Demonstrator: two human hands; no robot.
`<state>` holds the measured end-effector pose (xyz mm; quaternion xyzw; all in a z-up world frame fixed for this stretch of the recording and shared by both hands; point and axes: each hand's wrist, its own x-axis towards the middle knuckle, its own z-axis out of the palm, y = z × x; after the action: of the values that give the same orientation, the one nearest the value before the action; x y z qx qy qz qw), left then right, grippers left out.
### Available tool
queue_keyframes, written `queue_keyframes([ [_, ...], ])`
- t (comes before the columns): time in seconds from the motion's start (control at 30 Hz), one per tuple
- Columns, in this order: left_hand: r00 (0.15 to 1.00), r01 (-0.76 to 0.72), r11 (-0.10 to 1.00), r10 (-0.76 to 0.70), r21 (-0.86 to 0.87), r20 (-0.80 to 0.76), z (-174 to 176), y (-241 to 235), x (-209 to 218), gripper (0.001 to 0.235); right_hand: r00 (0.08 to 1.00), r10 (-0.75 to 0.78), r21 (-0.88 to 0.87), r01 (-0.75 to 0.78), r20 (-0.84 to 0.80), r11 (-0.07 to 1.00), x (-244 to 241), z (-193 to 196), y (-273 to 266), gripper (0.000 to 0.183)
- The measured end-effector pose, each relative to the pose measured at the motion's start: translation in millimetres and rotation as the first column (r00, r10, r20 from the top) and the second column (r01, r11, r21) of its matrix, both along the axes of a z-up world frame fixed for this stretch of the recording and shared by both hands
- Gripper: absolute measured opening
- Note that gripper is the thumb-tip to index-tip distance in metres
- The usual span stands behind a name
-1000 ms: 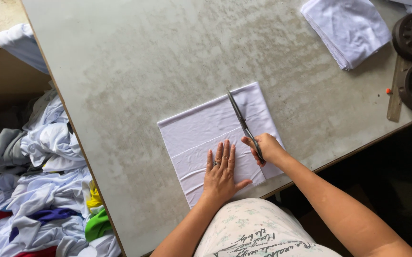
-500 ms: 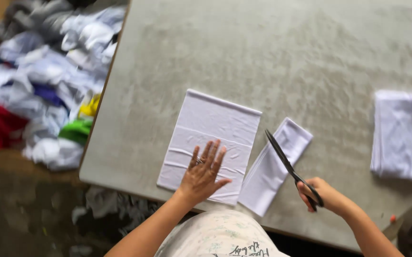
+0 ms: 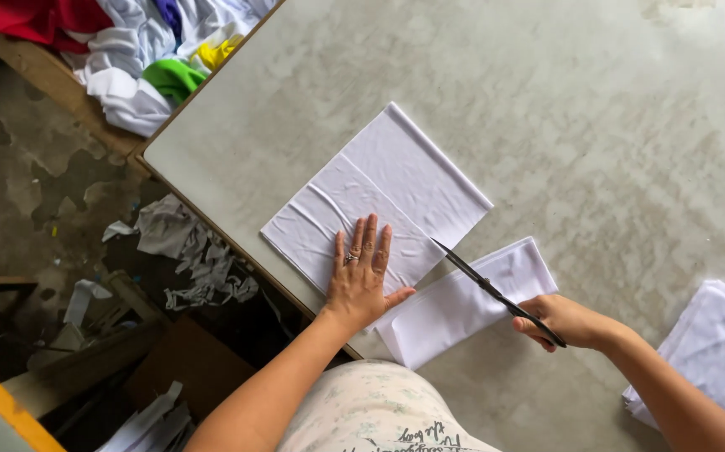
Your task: Folding and cutting small pieces of white fabric with scissors on a work table
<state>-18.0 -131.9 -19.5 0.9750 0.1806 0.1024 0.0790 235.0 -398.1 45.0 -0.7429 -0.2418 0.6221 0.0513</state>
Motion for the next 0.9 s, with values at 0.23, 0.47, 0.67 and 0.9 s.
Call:
queue_keyframes([
  [0.23,0.998,0.004,1.000,-0.004,-0.004,-0.059,-1.4,0.4,2.2,0.121,0.998,0.045,-0.054,-0.043,0.038,0.998,-5.4,11.9,16.2,0.060],
  [0.47,0.999,0.009,0.999,-0.011,-0.046,-0.053,-2.4,0.6,1.9,0.121,0.995,-0.017,-0.078,0.025,0.098,0.997,-20.7,18.9,17.6,0.055],
  [0.67,0.998,0.006,1.000,-0.007,-0.019,-0.057,-0.2,1.4,2.1,0.120,0.998,-0.026,-0.092,0.032,0.063,0.995,-18.5,25.3,27.7,0.053],
  [0.9,0.997,0.009,0.999,-0.011,-0.037,-0.071,-0.7,0.5,2.0,0.121,0.993,0.073,-0.109,-0.062,0.093,0.992,-14.6,33.1,59.4,0.058],
])
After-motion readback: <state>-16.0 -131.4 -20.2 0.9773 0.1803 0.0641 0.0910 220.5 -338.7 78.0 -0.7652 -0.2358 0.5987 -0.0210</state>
